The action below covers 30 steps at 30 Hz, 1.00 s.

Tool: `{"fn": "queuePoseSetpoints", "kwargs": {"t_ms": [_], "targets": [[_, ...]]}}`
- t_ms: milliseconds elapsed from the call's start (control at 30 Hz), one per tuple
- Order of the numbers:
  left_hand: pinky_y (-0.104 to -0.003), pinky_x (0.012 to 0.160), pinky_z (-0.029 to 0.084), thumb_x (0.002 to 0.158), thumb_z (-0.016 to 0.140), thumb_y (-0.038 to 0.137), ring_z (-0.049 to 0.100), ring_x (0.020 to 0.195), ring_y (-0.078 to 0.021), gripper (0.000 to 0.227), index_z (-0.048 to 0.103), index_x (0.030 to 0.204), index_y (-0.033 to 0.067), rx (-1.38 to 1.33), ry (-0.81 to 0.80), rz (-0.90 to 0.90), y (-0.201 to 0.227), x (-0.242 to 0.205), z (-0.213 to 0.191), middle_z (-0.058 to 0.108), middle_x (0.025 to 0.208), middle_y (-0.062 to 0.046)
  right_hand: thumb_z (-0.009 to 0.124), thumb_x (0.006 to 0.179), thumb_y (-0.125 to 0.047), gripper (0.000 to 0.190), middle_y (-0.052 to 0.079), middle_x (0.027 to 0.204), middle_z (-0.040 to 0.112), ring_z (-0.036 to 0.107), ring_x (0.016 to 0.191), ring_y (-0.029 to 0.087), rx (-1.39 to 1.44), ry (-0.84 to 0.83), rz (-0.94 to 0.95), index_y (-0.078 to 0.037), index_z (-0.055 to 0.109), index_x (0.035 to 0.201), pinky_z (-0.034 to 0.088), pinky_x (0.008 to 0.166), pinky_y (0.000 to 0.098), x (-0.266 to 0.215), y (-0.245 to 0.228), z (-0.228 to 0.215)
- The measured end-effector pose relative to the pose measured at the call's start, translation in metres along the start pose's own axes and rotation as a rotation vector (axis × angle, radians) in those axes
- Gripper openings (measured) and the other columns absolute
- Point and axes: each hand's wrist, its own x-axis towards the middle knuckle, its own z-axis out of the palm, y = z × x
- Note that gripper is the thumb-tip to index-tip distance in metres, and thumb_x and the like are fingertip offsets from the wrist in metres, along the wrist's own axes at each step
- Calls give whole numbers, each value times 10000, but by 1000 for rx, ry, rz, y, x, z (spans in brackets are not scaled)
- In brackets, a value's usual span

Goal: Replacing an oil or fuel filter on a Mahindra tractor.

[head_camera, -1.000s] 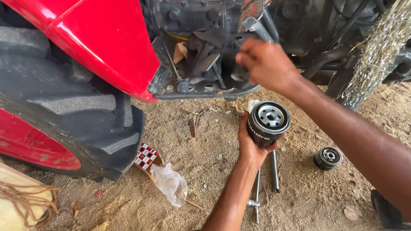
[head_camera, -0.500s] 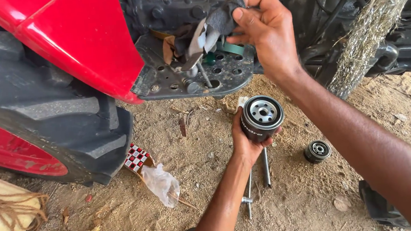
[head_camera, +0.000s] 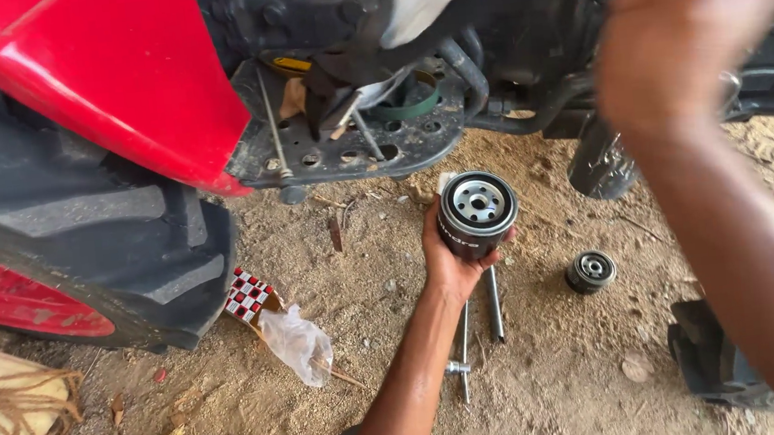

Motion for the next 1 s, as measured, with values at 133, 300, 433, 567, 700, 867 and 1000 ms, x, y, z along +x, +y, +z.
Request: {"fn": "queuePoseSetpoints", "kwargs": {"t_ms": [133, 300, 433, 567, 700, 867, 1000], "targets": [[-287, 431, 622, 1035, 374, 635, 783, 743, -307, 756, 605, 1315, -28, -127, -105, -29, -3, 8, -9, 761, 986, -225, 552, 1105, -106, 145, 71, 1146, 713, 735, 1041, 192, -238, -102, 188, -63, 640, 1212, 665, 911, 422, -33, -47, -69], [-289, 465, 631, 1030, 415, 622, 775, 753, -317, 762, 606, 1359, -38, -34, 21, -55, -11, 12, -19, 752, 1002, -251, 550, 1084, -158, 190, 69, 1131, 738, 737, 1028, 196, -515, -232, 437, -84, 675, 1206, 643, 914, 407, -69, -90, -134], [-302, 467, 636, 1014, 414, 630, 778, 766, -325, 752, 595, 1351, -18, -74, 5, -90, -18, 22, -22, 748, 1018, -235, 547, 1068, -200, 227, 67, 1119, 757, 739, 1018, 200, -731, -336, 641, -101, 702, 1201, 626, 916, 396, -101, -114, -172], [-296, 449, 630, 975, 414, 655, 782, 703, -302, 756, 619, 1305, 6, 0, 52, -139, -24, 32, -29, 756, 977, -211, 543, 1052, -241, 266, 66, 1108, 777, 741, 1007, 204, -939, -449, 846, -118, 730, 1196, 607, 919, 386, -131, -103, -185], [-363, 747, 661, 1041, 494, 603, 758, 918, -237, 700, 637, 1307, -28, 250, -87, 125, -31, 44, -30, 748, 1085, -173, 538, 1036, -282, 305, 64, 1096, 797, 743, 997, 209, -1122, -556, 1049, -136, 757, 1192, 589, 921, 376, -174, -65, -201], [-377, 951, 603, 977, 559, 570, 721, 1073, -234, 681, 626, 1355, 8, 455, -180, 234, -22, 36, -1, 724, 1181, -167, 598, 976, -296, 270, 38, 1115, 757, 720, 982, 205, -1126, -591, 1103, -124, 758, 1109, 547, 929, 381, -194, -48, -168], [-371, 963, 595, 971, 598, 560, 696, 1093, -234, 704, 592, 1397, 0, 557, -252, 288, -24, 34, 2, 681, 1219, -149, 611, 1001, -227, 189, 75, 1080, 674, 609, 910, 177, -910, -217, 990, -50, 644, 1057, 505, 863, 349, -204, -33, -160]]}}
